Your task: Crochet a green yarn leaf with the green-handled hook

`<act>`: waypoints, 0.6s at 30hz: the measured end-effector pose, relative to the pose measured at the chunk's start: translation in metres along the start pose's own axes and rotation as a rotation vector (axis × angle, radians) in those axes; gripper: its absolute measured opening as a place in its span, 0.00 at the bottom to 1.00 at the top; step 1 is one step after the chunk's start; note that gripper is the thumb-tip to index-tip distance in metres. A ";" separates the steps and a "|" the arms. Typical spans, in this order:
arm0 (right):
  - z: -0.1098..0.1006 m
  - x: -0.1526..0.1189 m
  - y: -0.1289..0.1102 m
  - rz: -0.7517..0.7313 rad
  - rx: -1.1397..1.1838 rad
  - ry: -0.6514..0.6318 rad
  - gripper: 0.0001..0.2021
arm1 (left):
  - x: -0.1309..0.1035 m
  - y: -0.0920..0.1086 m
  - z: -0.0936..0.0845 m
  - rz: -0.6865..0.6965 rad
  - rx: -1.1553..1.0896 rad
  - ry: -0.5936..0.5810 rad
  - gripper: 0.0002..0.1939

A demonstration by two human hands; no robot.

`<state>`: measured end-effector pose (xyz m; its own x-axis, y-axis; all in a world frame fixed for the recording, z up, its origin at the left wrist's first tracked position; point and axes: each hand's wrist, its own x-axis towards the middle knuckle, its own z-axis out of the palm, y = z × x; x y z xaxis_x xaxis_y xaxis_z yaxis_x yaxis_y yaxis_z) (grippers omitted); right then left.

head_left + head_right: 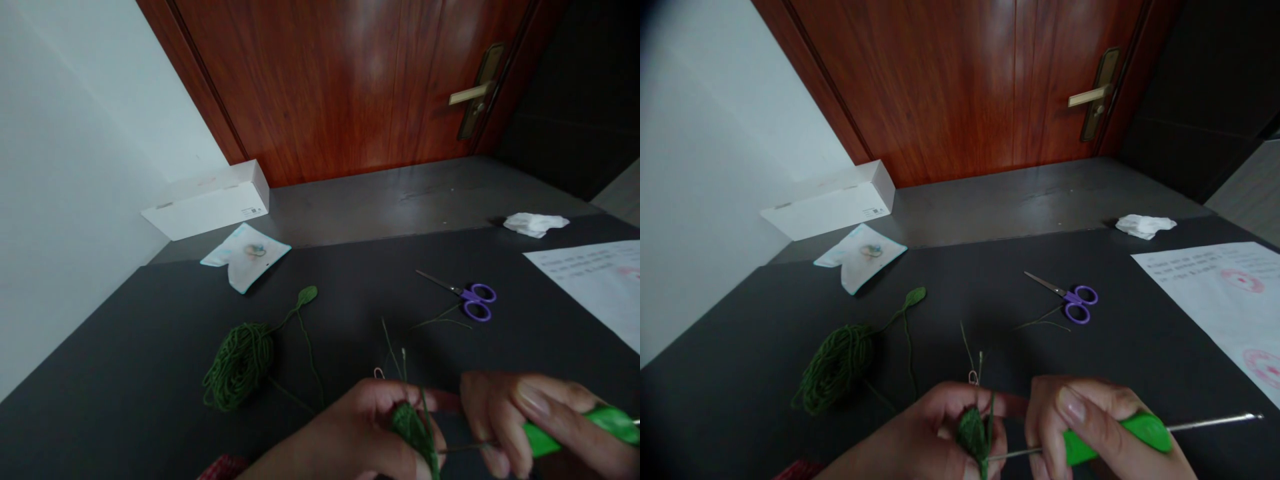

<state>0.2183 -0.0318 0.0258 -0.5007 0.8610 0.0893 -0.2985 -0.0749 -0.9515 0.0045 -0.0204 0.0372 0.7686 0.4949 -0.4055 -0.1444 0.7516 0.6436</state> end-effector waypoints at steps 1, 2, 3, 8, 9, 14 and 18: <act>0.000 0.000 0.001 0.013 0.043 0.046 0.22 | -0.001 0.000 0.002 0.035 0.031 0.037 0.32; 0.001 0.001 0.001 0.025 0.076 0.076 0.21 | -0.002 0.000 0.004 0.063 0.055 0.080 0.32; 0.002 0.001 0.001 0.034 0.095 0.095 0.21 | -0.003 0.000 0.005 0.084 0.075 0.115 0.32; 0.006 0.005 0.001 0.039 0.083 0.144 0.21 | -0.006 -0.002 0.006 0.169 0.121 0.159 0.30; 0.006 0.007 0.001 0.048 0.085 0.148 0.21 | -0.005 -0.002 0.005 0.185 0.117 0.149 0.30; 0.009 0.012 -0.002 0.119 0.150 0.207 0.23 | -0.004 -0.003 0.005 0.254 0.106 0.208 0.27; 0.014 0.013 -0.004 0.214 0.214 0.255 0.22 | -0.003 0.000 0.008 0.257 0.193 0.299 0.37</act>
<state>0.2016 -0.0268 0.0343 -0.3598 0.9099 -0.2064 -0.3856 -0.3464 -0.8551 0.0068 -0.0253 0.0435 0.5042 0.7811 -0.3683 -0.1668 0.5065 0.8459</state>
